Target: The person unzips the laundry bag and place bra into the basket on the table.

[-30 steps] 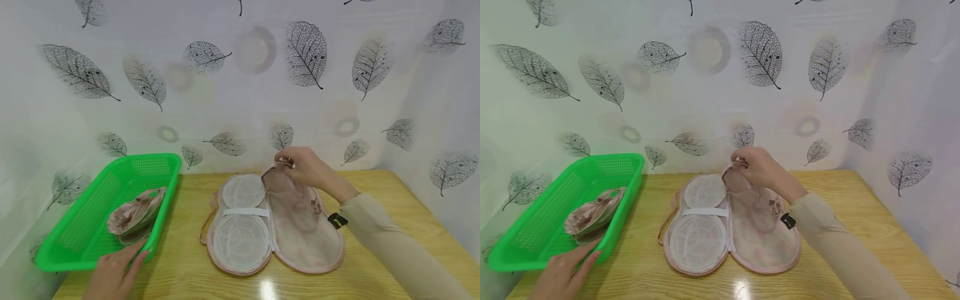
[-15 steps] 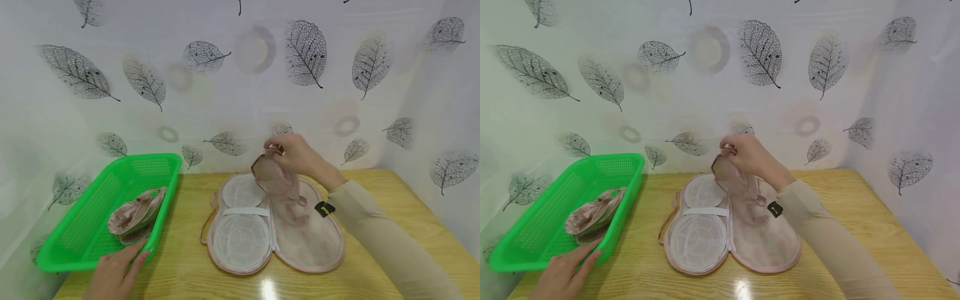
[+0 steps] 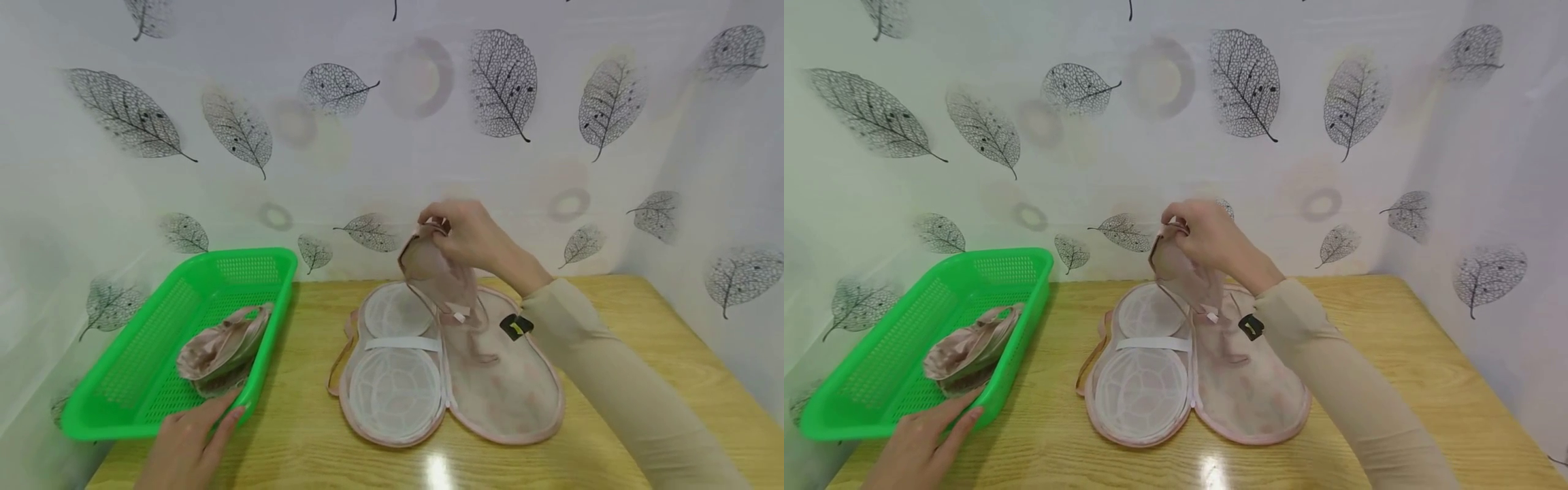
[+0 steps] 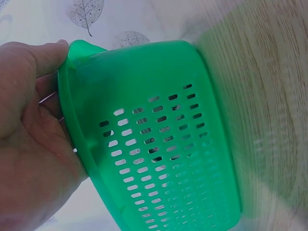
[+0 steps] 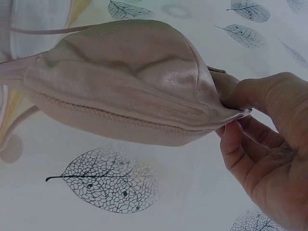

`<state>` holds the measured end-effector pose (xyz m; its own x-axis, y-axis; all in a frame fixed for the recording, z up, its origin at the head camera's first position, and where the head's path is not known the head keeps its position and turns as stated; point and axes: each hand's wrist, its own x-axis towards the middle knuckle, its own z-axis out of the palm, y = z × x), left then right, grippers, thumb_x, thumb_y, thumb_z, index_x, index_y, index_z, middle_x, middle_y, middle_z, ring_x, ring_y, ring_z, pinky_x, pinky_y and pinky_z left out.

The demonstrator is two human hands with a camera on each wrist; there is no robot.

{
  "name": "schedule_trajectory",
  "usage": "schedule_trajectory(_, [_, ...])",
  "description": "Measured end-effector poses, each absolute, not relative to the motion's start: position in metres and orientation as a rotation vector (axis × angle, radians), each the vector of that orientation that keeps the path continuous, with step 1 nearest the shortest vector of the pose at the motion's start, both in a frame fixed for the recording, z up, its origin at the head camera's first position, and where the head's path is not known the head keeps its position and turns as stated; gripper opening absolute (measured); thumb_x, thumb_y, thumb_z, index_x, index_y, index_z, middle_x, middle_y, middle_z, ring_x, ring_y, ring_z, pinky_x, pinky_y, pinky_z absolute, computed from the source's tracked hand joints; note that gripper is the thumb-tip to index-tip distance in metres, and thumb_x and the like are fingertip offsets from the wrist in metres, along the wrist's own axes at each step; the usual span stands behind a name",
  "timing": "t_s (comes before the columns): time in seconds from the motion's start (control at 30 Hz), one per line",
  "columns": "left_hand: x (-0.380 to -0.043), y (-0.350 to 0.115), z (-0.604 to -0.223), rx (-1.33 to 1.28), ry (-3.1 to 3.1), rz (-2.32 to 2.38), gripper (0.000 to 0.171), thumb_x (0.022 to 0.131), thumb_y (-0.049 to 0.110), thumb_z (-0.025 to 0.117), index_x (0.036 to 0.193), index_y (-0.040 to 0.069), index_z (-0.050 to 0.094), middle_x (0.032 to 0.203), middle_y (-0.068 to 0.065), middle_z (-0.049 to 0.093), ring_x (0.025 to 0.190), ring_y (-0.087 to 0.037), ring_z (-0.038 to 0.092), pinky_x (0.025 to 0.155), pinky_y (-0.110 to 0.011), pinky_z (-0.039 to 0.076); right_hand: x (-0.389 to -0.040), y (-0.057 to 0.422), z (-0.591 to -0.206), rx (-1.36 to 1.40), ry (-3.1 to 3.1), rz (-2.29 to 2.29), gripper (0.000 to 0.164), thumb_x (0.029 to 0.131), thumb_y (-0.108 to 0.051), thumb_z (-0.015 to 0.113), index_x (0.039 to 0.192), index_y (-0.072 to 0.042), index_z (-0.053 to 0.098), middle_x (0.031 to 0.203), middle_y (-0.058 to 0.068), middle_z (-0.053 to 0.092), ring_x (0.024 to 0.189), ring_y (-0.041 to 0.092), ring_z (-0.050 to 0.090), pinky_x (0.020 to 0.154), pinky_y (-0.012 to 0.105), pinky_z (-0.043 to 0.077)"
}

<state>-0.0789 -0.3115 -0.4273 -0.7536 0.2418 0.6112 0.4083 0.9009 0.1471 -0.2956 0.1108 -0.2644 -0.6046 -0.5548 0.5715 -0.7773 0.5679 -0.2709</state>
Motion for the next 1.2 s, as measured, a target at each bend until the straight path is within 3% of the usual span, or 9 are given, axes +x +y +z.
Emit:
schedule_trajectory(0.5, [-0.079,-0.311,-0.425,-0.436,-2.493,-0.384,0.027,0.089,0.014,0.077,0.114,0.003,0.077,0.097,-0.006,0.080,0.073,-0.024,0.075,0.064,-0.023,0.055,-0.295,0.094,-0.246,1.061,-2.368,0.760,0.018,0.088,0.004,0.064,0.099,-0.004,0.076,0.091,0.011,0.076,0.082,0.025,0.070,0.077,0.038,0.057])
schedule_trajectory(0.9, [-0.078,-0.308,-0.424,-0.387,-2.551,-0.406,0.027,0.092,0.014,0.074,0.116,0.001,0.076,0.098,-0.010,0.079,0.073,-0.029,0.074,0.063,-0.043,0.059,-0.294,0.084,-0.240,1.069,-2.418,0.809,0.019,0.086,0.004,0.064,0.096,-0.005,0.077,0.092,0.010,0.077,0.084,0.023,0.072,0.077,0.037,0.058])
schedule_trajectory(1.2, [-0.078,-0.310,-0.426,-0.416,-2.515,-0.377,0.027,0.091,0.014,0.075,0.115,0.001,0.076,0.097,-0.010,0.080,0.072,-0.028,0.074,0.061,-0.040,0.058,-0.294,0.072,-0.238,1.105,-2.334,0.874,0.013,0.090,0.001,0.066,0.098,-0.005,0.076,0.094,0.010,0.077,0.086,0.022,0.071,0.079,0.037,0.058])
